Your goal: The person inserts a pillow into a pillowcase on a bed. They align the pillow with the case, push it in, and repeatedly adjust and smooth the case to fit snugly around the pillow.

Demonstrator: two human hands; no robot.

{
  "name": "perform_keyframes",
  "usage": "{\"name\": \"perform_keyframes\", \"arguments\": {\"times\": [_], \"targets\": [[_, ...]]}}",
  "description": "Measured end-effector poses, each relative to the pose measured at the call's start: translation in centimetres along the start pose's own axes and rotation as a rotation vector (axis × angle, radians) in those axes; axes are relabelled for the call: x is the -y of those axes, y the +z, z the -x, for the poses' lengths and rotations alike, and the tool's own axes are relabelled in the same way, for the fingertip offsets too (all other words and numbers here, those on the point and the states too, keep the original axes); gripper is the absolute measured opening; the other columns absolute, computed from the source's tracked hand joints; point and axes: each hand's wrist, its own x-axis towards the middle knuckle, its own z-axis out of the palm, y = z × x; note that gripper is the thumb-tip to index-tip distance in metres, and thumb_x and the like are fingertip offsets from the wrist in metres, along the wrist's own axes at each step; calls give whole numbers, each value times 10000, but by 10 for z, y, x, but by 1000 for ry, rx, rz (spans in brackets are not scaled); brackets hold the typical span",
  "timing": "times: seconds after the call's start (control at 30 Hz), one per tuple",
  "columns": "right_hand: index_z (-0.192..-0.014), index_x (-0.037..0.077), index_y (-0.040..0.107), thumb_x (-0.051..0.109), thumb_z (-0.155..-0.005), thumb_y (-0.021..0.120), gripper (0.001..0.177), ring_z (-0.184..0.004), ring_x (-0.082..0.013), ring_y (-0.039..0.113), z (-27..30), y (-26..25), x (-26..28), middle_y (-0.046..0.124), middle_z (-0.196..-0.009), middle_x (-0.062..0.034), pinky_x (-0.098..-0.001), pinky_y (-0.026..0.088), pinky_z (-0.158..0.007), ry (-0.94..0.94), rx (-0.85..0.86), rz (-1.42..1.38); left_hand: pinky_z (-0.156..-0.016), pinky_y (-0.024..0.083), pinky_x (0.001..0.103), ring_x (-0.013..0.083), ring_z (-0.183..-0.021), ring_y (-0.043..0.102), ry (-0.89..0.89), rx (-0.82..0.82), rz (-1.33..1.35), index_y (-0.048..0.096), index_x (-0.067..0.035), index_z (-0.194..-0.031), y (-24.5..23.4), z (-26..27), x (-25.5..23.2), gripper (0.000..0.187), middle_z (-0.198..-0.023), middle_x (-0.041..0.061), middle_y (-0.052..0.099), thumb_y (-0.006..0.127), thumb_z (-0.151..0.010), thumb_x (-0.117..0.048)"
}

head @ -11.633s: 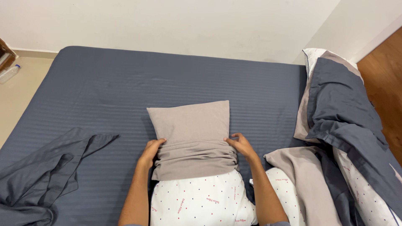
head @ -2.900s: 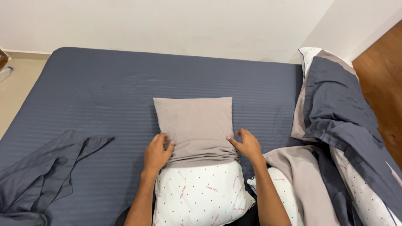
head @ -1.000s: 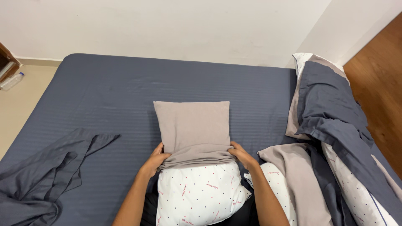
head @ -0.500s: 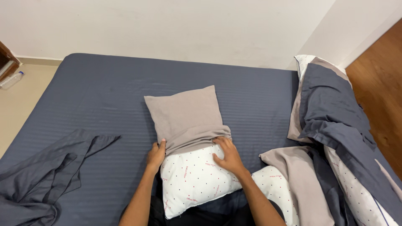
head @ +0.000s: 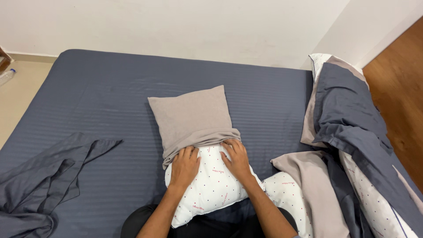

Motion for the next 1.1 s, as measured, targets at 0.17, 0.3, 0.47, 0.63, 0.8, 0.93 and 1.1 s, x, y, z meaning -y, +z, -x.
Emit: {"name": "perform_keyframes", "arguments": {"times": [0.17, 0.3, 0.47, 0.63, 0.8, 0.93, 1.1], "targets": [[-1125, 59, 722, 169, -873, 729, 275, -1134, -272, 589, -5, -1, 1, 696, -1100, -79, -469, 382, -1049, -9, 64, -4, -795, 518, 399, 284, -1014, 594, -53, -86, -109, 682, -30, -1184, 7, 0, -2, 408, -1158, 104, 631, 732, -823, -214], [-909, 90, 717, 153, -784, 770, 150, -955, -237, 603, -6, -6, -5, 683, -887, -29, -458, 366, -1042, 68, 176, -69, -732, 495, 403, 240, -904, 609, -56, -72, -326, 705, -113, -979, 14, 1, 4, 181, -953, 15, 635, 712, -798, -128], [-861, 81, 614, 102, -723, 771, 210, -868, -262, 573, 1, -3, -8, 589, -834, -46, -401, 454, -816, 124, 240, -129, -706, 491, 395, 234, -851, 602, -16, -65, -281, 671, -129, -851, 22, 7, 13, 109, -872, 15, 611, 684, -763, -66], [-957, 65, 563, -1, -716, 689, 280, -931, -366, 587, 7, 3, -39, 564, -993, -137, -452, 497, -770, 364, 101, 116, -737, 562, 435, 285, -936, 625, -290, -18, -346, 652, -84, -974, 17, 10, 26, 227, -1055, 76, 616, 696, -751, -77], [-1140, 92, 512, 81, -857, 626, 305, -924, -480, 645, 17, 24, -59, 570, -1176, -186, -553, 501, -781, 754, 271, 155, -812, 583, 502, 448, -1057, 617, -862, 219, -107, 517, -39, -1197, 10, 21, 44, 459, -1271, 192, 533, 713, -800, -157], [-1202, 118, 497, 177, -915, 611, 315, -1008, -455, 667, 36, 53, -109, 684, -1122, -226, -530, 512, -881, 911, 377, 64, -934, 529, 524, 498, -1090, 638, -1125, 288, 149, 448, -58, -1347, 38, 36, 74, 523, -1315, 261, 571, 665, -891, -195], [-1243, 56, 534, 81, -896, 614, 357, -1028, -331, 683, 49, 69, -132, 714, -1182, -236, -461, 554, -897, 1151, 358, -515, -954, 535, 434, 369, -1147, 688, -1223, 219, 558, 486, -140, -1433, 61, 45, 89, 618, -1348, 234, 649, 532, -830, -11]]}}
